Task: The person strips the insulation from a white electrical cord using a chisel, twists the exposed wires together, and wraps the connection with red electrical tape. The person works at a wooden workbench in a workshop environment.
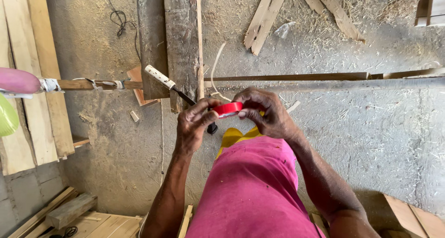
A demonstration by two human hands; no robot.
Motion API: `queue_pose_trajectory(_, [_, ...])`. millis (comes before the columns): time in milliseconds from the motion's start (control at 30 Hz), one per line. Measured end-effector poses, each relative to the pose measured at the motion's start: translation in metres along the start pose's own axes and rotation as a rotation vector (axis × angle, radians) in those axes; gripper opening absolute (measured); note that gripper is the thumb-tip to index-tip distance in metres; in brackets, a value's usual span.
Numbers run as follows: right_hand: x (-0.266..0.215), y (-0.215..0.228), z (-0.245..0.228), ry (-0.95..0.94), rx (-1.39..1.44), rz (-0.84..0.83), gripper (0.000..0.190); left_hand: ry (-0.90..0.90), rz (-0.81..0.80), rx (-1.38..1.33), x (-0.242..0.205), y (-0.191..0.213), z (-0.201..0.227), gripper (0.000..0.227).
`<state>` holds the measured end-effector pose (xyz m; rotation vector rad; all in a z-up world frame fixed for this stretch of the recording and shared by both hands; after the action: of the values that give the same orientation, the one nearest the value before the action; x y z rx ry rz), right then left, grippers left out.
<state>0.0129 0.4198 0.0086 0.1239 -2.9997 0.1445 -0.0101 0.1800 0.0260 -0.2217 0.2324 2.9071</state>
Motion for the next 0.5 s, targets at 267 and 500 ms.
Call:
queue_pose_trajectory(267, [-0.022, -0.036, 0.010, 0.004, 0.180, 0.349, 0.016, -0.013, 0.477, -0.229, -0.002, -0.027, -0.026, 0.022])
queue_pose_trajectory(500, [-0.020, -0.066, 0.012, -0.054, 0.403, 0.434, 0.019, 0.006, 0.260, -0.085, -0.012, -0.046, -0.001, 0.031])
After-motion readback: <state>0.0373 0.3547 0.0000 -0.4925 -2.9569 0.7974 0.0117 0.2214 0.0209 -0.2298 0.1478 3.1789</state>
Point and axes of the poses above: each hand's wrist, its own x-axis towards the middle knuckle, its own y-axis out of the back of the hand, z = x × y, the point moved 1 cm from there along x, towards the middle knuckle, and after that the axes turned 8 degrees about z, right-handed, at the moved point
